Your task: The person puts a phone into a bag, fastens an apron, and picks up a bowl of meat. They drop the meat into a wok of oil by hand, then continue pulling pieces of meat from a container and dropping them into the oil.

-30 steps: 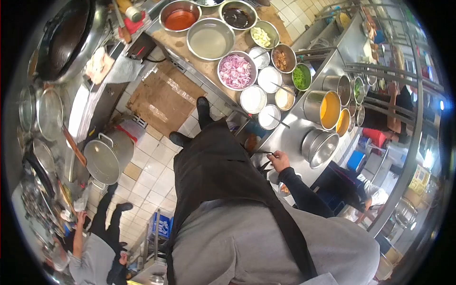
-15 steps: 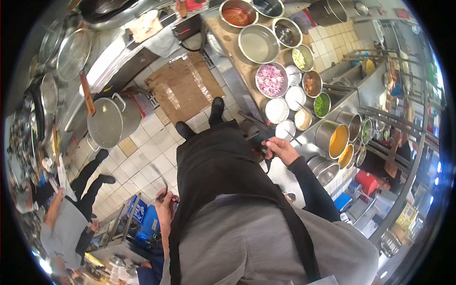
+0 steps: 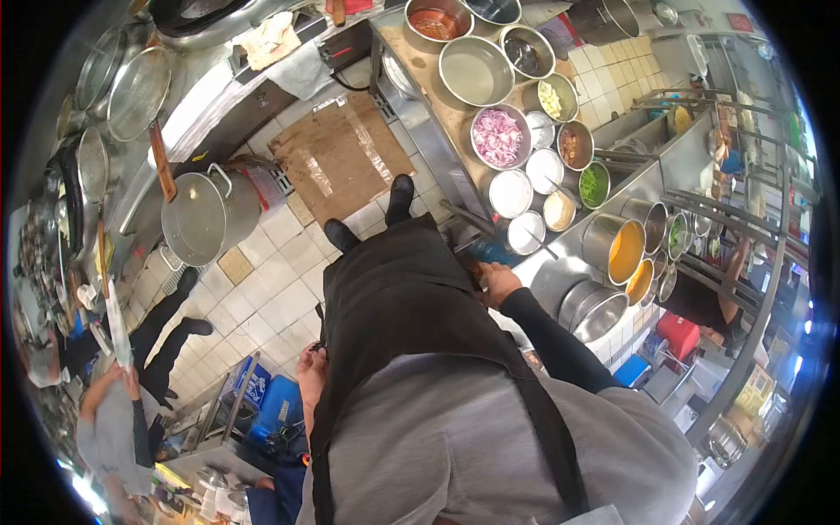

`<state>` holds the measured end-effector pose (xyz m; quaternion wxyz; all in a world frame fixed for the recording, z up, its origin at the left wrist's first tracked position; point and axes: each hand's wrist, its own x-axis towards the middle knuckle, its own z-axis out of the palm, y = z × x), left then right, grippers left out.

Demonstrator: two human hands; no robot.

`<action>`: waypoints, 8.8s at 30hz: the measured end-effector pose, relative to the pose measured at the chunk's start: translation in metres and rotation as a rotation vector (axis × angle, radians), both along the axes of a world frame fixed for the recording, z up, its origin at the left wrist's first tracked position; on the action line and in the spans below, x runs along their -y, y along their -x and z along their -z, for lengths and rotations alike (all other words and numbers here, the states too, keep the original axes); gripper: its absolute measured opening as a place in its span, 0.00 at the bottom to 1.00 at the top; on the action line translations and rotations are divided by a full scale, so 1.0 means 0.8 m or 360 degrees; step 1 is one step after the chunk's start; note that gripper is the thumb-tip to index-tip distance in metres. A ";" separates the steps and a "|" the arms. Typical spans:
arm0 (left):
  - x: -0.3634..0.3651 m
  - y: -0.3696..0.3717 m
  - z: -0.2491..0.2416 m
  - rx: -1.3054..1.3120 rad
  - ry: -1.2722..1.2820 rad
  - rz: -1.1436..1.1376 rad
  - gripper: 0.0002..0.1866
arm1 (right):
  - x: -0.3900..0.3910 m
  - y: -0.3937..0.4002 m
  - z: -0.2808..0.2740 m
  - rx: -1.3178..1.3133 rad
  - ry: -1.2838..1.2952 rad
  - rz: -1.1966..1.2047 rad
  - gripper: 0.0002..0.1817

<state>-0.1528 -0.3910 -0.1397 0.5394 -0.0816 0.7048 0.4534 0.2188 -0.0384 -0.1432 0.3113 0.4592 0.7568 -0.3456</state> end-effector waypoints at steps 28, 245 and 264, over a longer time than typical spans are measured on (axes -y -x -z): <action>0.002 -0.004 0.002 -0.0286 -0.0171 -0.0277 0.08 | -0.029 0.010 0.001 -0.1049 -0.0892 -0.0104 0.15; -0.245 -0.472 0.083 0.0464 -0.0836 0.3258 0.13 | 0.398 -0.259 0.067 -0.0098 -0.1990 0.4996 0.16; -0.550 -0.008 0.011 0.0825 -0.0622 0.2268 0.08 | 0.245 0.034 0.006 -0.1196 -0.0370 0.4112 0.31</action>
